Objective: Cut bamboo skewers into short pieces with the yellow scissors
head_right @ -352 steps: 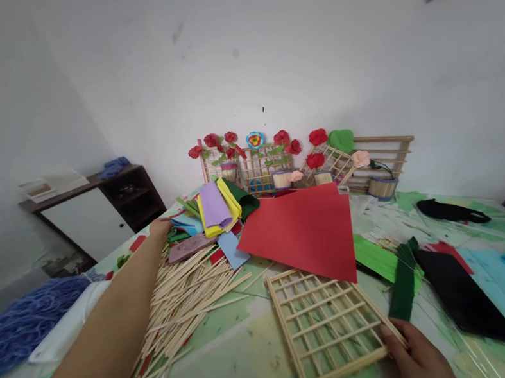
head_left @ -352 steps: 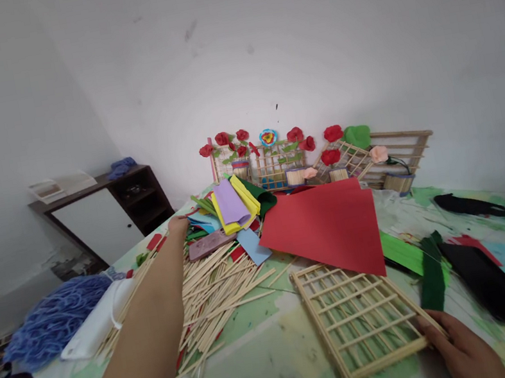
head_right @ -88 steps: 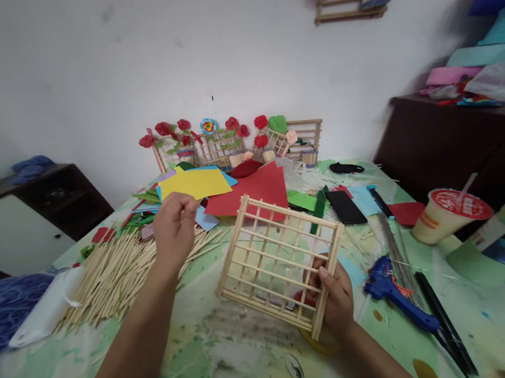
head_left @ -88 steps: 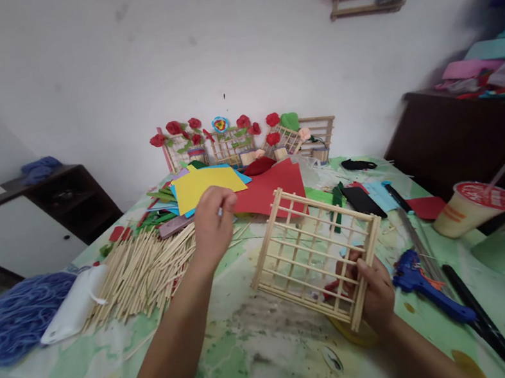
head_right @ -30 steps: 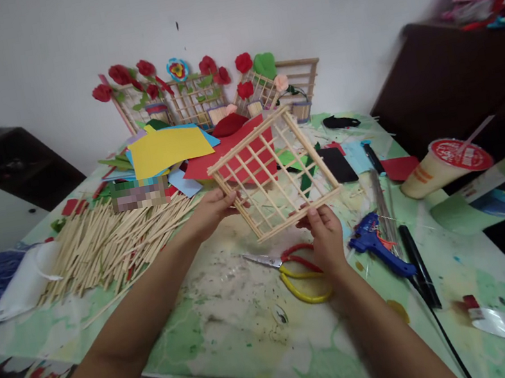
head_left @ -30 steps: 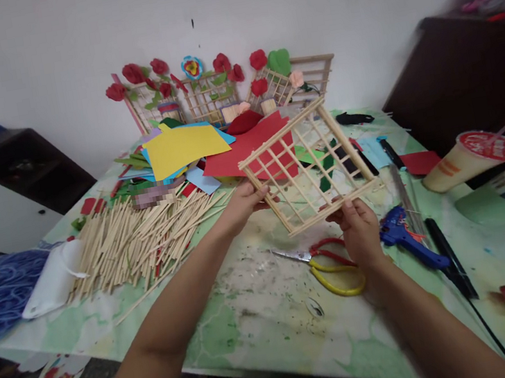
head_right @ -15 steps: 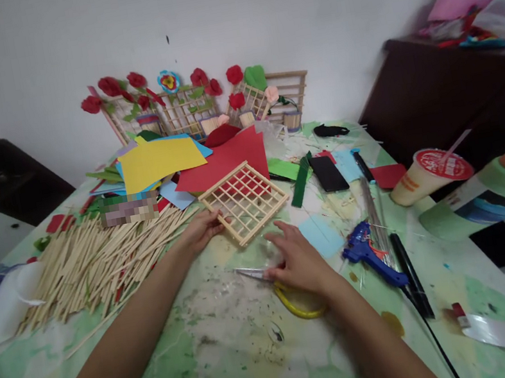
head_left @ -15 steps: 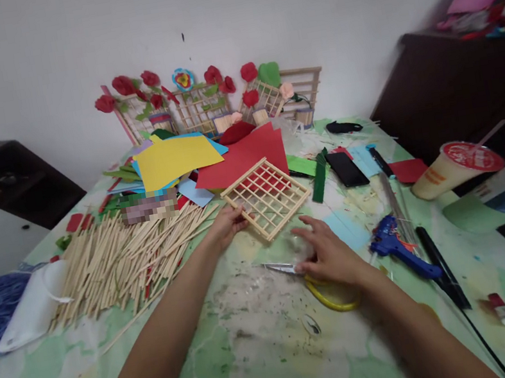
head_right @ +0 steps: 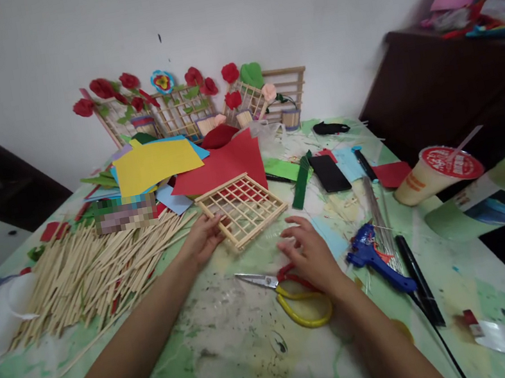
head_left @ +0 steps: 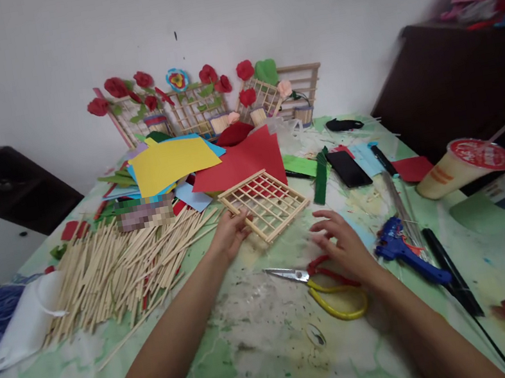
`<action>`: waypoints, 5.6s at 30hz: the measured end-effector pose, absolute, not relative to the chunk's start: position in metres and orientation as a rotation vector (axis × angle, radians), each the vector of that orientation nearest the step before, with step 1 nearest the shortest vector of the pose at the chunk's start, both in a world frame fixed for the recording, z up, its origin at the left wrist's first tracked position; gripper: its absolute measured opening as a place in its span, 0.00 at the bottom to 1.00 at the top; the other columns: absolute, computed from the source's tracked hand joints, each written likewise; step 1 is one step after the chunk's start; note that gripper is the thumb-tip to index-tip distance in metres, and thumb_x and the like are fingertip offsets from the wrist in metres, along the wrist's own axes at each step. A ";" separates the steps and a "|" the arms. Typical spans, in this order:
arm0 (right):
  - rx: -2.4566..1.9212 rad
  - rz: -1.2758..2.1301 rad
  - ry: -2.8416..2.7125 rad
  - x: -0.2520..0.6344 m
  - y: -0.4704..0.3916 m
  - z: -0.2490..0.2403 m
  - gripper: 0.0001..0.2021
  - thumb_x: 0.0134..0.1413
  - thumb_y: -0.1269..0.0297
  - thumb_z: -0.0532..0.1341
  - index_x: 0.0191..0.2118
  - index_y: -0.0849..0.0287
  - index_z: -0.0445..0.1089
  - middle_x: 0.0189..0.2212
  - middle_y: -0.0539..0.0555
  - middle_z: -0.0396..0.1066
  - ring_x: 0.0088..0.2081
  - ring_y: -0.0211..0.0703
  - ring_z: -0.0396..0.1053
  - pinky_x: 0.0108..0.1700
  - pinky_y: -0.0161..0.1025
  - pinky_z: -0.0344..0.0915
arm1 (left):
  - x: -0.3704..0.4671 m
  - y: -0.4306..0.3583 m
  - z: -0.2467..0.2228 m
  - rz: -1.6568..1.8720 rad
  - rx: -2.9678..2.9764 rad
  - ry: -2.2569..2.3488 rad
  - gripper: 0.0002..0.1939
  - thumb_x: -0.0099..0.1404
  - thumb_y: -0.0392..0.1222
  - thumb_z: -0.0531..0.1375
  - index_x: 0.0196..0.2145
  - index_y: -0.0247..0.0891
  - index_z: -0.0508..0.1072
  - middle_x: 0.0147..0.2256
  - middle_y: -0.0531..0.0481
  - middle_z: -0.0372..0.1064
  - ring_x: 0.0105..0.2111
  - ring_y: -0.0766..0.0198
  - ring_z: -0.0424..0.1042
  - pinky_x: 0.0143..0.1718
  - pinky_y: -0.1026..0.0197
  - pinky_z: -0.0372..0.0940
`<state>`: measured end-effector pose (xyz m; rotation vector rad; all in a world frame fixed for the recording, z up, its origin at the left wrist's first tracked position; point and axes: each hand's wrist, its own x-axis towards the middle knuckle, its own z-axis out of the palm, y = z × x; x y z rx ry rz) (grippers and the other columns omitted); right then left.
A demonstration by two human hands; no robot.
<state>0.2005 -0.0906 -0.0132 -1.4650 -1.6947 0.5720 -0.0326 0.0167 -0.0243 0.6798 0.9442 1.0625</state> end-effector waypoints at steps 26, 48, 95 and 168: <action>-1.529 0.886 -1.093 0.189 -0.010 -0.029 0.21 0.48 0.54 0.57 0.47 0.60 0.69 0.28 0.53 0.70 0.21 0.37 0.62 0.18 0.35 0.59 | -0.007 -0.005 -0.032 1.135 0.443 0.660 0.28 0.50 0.22 0.57 0.47 0.42 0.60 0.41 0.48 0.71 0.43 0.61 0.72 0.48 0.55 0.65; -1.647 0.481 -1.374 0.167 -0.026 -0.020 0.42 0.47 0.49 0.60 0.63 0.58 0.40 0.55 0.67 0.52 0.45 0.53 0.65 0.43 0.52 0.66 | -0.004 -0.008 -0.033 1.190 0.576 0.662 0.29 0.50 0.28 0.64 0.47 0.45 0.59 0.45 0.48 0.69 0.45 0.59 0.71 0.48 0.53 0.64; -1.305 0.134 -2.280 0.154 -0.028 -0.029 0.34 0.57 0.53 0.52 0.65 0.60 0.40 0.58 0.65 0.55 0.58 0.56 0.52 0.56 0.57 0.53 | -0.009 -0.004 -0.027 1.024 0.334 0.602 0.18 0.54 0.28 0.54 0.44 0.36 0.68 0.41 0.45 0.73 0.39 0.58 0.73 0.42 0.54 0.66; -1.207 0.046 -2.230 0.158 -0.034 -0.028 0.37 0.49 0.58 0.58 0.64 0.58 0.45 0.58 0.59 0.57 0.57 0.53 0.51 0.56 0.53 0.50 | -0.016 -0.002 -0.030 0.910 0.791 0.624 0.31 0.43 0.27 0.67 0.47 0.39 0.66 0.50 0.43 0.68 0.49 0.52 0.68 0.50 0.52 0.62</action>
